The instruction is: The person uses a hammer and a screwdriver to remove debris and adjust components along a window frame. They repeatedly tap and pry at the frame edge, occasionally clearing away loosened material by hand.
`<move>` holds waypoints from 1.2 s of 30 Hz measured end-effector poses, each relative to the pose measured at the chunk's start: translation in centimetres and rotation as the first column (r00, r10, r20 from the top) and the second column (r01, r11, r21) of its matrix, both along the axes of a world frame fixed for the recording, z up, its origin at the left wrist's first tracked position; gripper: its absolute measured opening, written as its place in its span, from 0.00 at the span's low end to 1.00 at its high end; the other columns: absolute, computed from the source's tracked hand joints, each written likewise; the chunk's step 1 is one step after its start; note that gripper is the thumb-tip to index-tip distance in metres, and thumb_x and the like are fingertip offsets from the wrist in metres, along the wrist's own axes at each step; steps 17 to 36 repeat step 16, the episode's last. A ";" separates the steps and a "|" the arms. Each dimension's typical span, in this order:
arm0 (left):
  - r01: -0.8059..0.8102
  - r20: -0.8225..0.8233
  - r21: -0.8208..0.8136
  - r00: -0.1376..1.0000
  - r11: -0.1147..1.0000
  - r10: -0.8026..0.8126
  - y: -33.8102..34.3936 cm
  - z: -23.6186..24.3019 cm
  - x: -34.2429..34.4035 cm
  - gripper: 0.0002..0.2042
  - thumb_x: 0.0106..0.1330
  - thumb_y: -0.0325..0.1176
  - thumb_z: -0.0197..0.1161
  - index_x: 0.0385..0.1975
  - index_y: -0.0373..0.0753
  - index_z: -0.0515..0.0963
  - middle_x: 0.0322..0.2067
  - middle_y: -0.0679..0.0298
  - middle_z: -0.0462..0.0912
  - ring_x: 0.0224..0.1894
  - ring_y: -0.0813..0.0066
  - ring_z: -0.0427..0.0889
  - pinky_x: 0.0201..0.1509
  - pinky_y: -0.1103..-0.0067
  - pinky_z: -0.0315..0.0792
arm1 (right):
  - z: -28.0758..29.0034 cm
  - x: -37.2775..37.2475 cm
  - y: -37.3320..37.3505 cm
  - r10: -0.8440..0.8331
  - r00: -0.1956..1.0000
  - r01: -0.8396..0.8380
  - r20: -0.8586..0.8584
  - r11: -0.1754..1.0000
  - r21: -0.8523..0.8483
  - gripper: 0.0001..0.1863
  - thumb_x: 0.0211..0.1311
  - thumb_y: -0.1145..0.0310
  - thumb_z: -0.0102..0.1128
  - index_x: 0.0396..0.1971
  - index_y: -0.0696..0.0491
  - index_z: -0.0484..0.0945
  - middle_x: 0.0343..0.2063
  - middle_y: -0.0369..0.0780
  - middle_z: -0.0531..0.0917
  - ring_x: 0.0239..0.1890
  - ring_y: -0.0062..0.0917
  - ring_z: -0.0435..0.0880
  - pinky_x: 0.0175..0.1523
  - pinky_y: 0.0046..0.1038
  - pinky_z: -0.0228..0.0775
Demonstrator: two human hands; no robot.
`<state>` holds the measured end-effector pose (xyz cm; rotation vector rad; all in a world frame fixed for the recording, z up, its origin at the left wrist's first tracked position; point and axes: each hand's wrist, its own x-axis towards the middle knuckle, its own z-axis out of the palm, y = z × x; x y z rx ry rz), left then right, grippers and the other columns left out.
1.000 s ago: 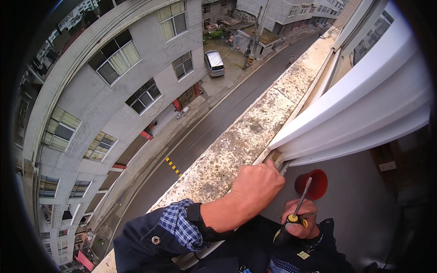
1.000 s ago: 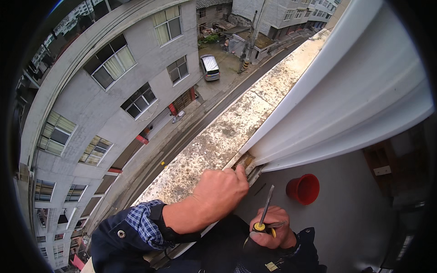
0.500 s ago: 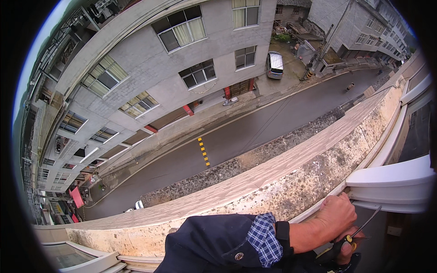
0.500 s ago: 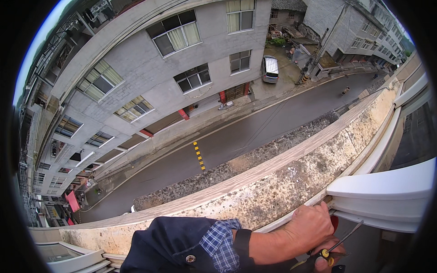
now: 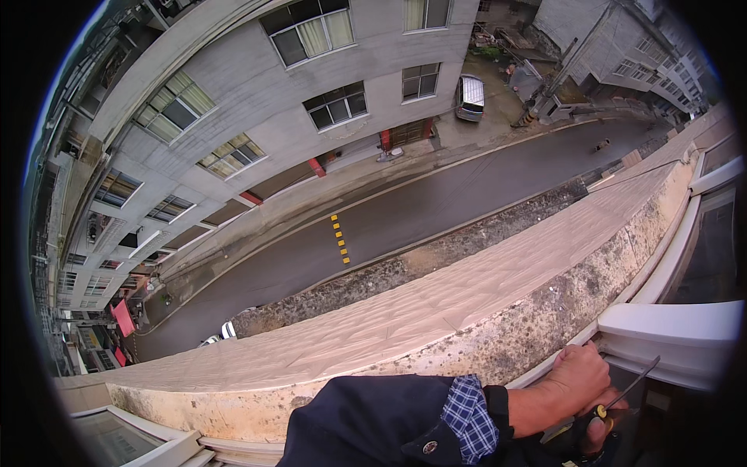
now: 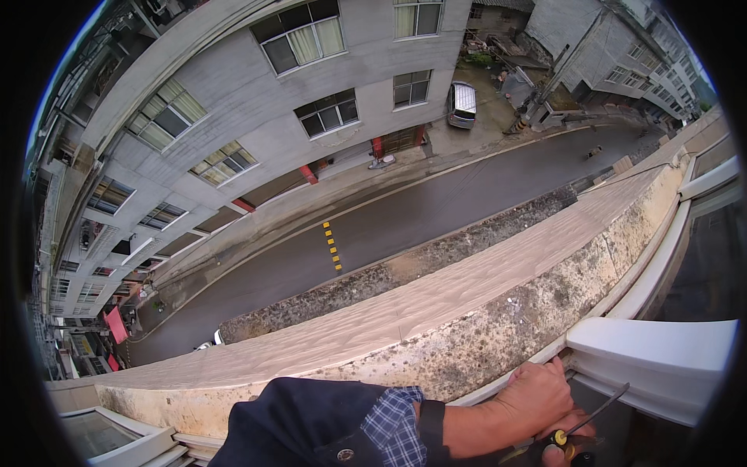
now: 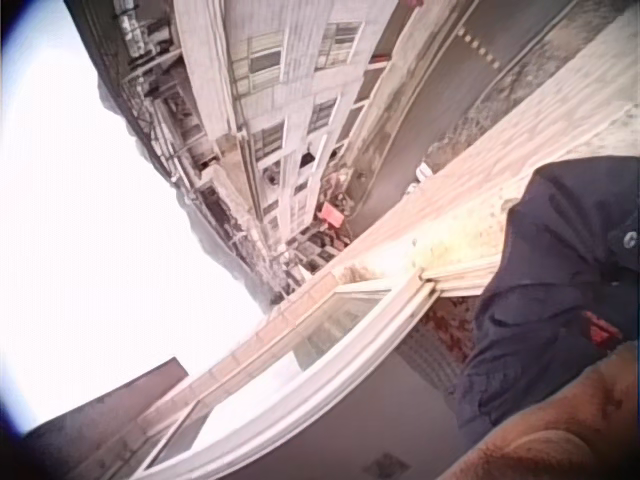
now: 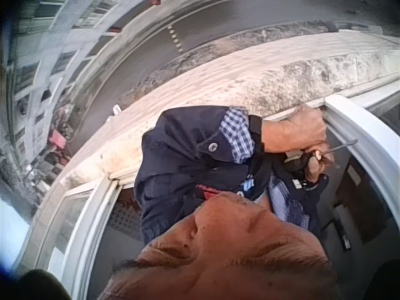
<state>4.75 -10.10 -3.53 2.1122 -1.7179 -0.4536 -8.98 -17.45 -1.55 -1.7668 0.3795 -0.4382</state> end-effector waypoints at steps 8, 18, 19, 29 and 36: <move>-0.135 0.158 -0.161 0.974 0.978 0.160 2.7 1.2 0.5 0.18 0.63 0.33 0.61 0.49 0.28 0.83 0.19 0.71 0.78 0.20 0.78 0.80 0.19 0.80 0.70 | 0.9 0.1 -0.6 0.215 0.976 -0.215 -0.015 0.976 0.014 0.15 0.51 0.59 0.70 0.22 0.58 0.83 0.19 0.41 0.84 0.26 0.33 0.85 0.33 0.31 0.75; -0.108 0.308 -0.130 0.940 0.986 0.144 3.6 2.3 0.8 0.18 0.60 0.30 0.63 0.49 0.28 0.83 0.19 0.71 0.78 0.19 0.78 0.80 0.19 0.79 0.69 | 0.5 -1.4 0.2 0.250 0.968 -0.248 0.031 0.967 -0.053 0.14 0.55 0.60 0.69 0.25 0.57 0.83 0.18 0.41 0.83 0.21 0.34 0.82 0.29 0.31 0.73; -0.108 0.308 -0.130 0.940 0.986 0.144 3.6 2.3 0.8 0.18 0.60 0.30 0.63 0.49 0.28 0.83 0.19 0.71 0.78 0.19 0.78 0.80 0.19 0.79 0.69 | 0.5 -1.4 0.2 0.250 0.968 -0.248 0.031 0.967 -0.053 0.14 0.55 0.60 0.69 0.25 0.57 0.83 0.18 0.41 0.83 0.21 0.34 0.82 0.29 0.31 0.73; -0.108 0.308 -0.130 0.940 0.986 0.144 3.6 2.3 0.8 0.18 0.60 0.30 0.63 0.49 0.28 0.83 0.19 0.71 0.78 0.19 0.78 0.80 0.19 0.79 0.69 | 0.5 -1.4 0.2 0.250 0.968 -0.248 0.031 0.967 -0.053 0.14 0.55 0.60 0.69 0.25 0.57 0.83 0.18 0.41 0.83 0.21 0.34 0.82 0.29 0.31 0.73; -0.108 0.308 -0.130 0.940 0.986 0.144 3.6 2.3 0.8 0.18 0.60 0.30 0.63 0.49 0.28 0.83 0.19 0.71 0.78 0.19 0.78 0.80 0.19 0.79 0.69 | 0.5 -1.4 0.2 0.250 0.968 -0.248 0.031 0.967 -0.053 0.14 0.55 0.60 0.69 0.25 0.57 0.83 0.18 0.41 0.83 0.21 0.34 0.82 0.29 0.31 0.73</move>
